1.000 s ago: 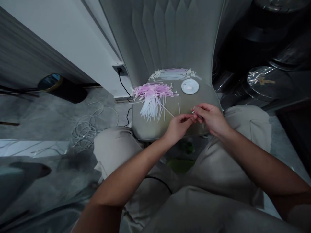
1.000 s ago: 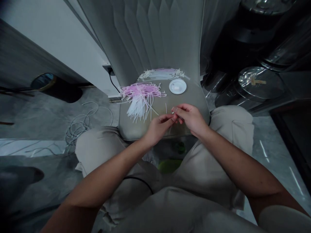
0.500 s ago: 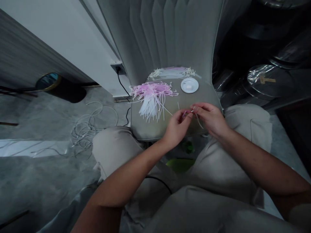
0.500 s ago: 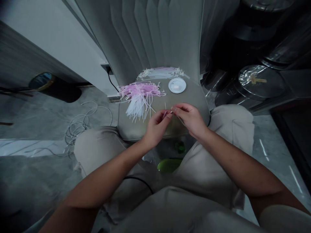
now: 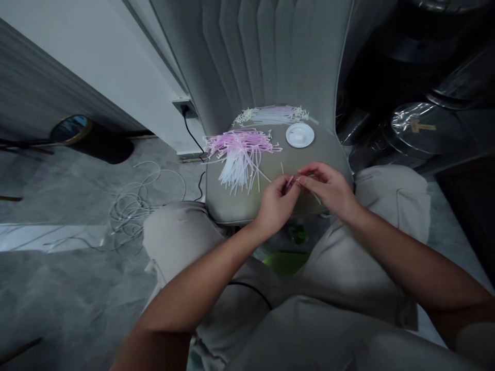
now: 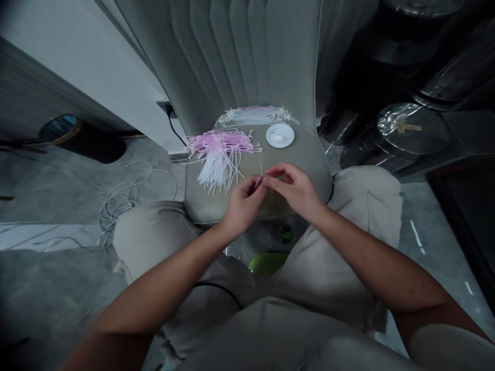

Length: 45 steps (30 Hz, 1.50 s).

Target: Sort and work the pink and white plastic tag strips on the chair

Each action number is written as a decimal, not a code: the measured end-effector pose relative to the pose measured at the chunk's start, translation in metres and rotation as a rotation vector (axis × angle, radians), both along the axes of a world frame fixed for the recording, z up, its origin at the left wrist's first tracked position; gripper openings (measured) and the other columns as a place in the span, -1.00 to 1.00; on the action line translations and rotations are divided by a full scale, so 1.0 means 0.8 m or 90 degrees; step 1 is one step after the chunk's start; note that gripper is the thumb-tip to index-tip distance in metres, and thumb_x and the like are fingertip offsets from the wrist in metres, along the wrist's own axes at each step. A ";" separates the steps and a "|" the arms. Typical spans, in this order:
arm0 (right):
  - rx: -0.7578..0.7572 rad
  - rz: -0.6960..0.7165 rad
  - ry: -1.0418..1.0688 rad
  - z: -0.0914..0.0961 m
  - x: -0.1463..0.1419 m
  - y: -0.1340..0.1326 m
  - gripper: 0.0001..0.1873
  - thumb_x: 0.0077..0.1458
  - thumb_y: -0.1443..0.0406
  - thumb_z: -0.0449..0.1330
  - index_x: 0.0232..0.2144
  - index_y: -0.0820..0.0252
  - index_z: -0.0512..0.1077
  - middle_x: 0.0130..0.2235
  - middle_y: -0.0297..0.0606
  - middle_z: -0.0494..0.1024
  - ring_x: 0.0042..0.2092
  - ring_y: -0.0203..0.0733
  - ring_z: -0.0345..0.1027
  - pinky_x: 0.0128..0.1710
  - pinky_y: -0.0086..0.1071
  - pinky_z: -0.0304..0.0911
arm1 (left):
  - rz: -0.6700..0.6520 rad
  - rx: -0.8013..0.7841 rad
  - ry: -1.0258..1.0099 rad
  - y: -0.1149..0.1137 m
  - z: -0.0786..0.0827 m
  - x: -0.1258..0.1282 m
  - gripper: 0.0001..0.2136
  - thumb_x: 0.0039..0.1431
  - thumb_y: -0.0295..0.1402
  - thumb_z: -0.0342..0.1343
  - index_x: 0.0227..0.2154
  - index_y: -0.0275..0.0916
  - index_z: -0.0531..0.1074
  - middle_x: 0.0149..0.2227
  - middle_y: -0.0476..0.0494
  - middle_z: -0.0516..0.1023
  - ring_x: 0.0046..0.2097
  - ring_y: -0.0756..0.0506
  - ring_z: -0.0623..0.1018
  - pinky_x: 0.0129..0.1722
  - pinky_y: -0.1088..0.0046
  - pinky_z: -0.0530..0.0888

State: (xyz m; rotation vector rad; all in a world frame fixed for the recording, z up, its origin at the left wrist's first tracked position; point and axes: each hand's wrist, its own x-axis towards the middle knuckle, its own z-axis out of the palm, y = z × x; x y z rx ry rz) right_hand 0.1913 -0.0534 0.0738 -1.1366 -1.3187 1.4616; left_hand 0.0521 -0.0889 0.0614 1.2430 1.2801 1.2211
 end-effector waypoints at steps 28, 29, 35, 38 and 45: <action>-0.352 -0.111 0.122 -0.046 0.088 -0.031 -0.76 0.14 0.17 0.23 -0.45 0.23 0.47 -0.74 -0.53 0.08 -0.70 -0.50 -0.19 -0.67 -0.49 -0.24 | 0.051 -0.091 0.208 0.011 -0.065 -0.037 -0.71 0.30 -0.23 -0.05 -0.36 -0.25 0.52 -0.44 -0.02 0.51 -0.35 0.00 0.46 -0.32 0.50 0.33; -0.387 -0.110 0.122 -0.047 0.099 -0.041 -0.76 0.13 0.14 0.24 -0.44 0.21 0.48 -0.74 -0.52 0.11 -0.70 -0.50 -0.19 -0.67 -0.50 -0.21 | 0.053 -0.090 0.195 0.010 -0.069 -0.040 -0.70 0.30 -0.22 -0.05 -0.35 -0.25 0.52 -0.44 -0.01 0.51 -0.35 0.00 0.46 -0.32 0.50 0.33; -0.544 -0.039 0.087 -0.022 0.149 -0.081 -0.73 0.02 0.11 0.34 -0.50 0.18 0.45 -0.75 -0.50 0.07 -0.67 -0.44 -0.14 -0.63 -0.48 -0.04 | 0.039 -0.085 0.161 -0.002 -0.089 -0.051 -0.66 0.31 -0.17 -0.07 -0.31 -0.26 0.54 -0.41 -0.03 0.54 -0.33 0.00 0.46 -0.29 0.50 0.36; -0.570 -0.112 0.132 0.004 0.172 -0.091 -0.72 0.00 0.11 0.34 -0.52 0.14 0.40 -0.73 -0.53 0.01 -0.66 -0.43 -0.22 -0.64 -0.46 -0.04 | 0.025 -0.085 0.173 -0.005 -0.086 -0.050 -0.67 0.29 -0.18 -0.05 -0.32 -0.27 0.55 -0.44 -0.04 0.53 -0.36 -0.01 0.45 -0.31 0.49 0.35; -0.484 -0.349 0.280 0.062 0.212 -0.149 -0.80 0.16 0.17 0.21 -0.48 0.04 0.34 -0.63 -0.57 -0.26 -0.58 -0.38 -0.58 -0.71 -0.43 -0.21 | 0.013 -0.080 0.238 -0.008 -0.080 -0.044 -0.67 0.30 -0.21 -0.07 -0.35 -0.28 0.53 -0.42 -0.11 0.55 -0.35 -0.04 0.47 -0.30 0.46 0.34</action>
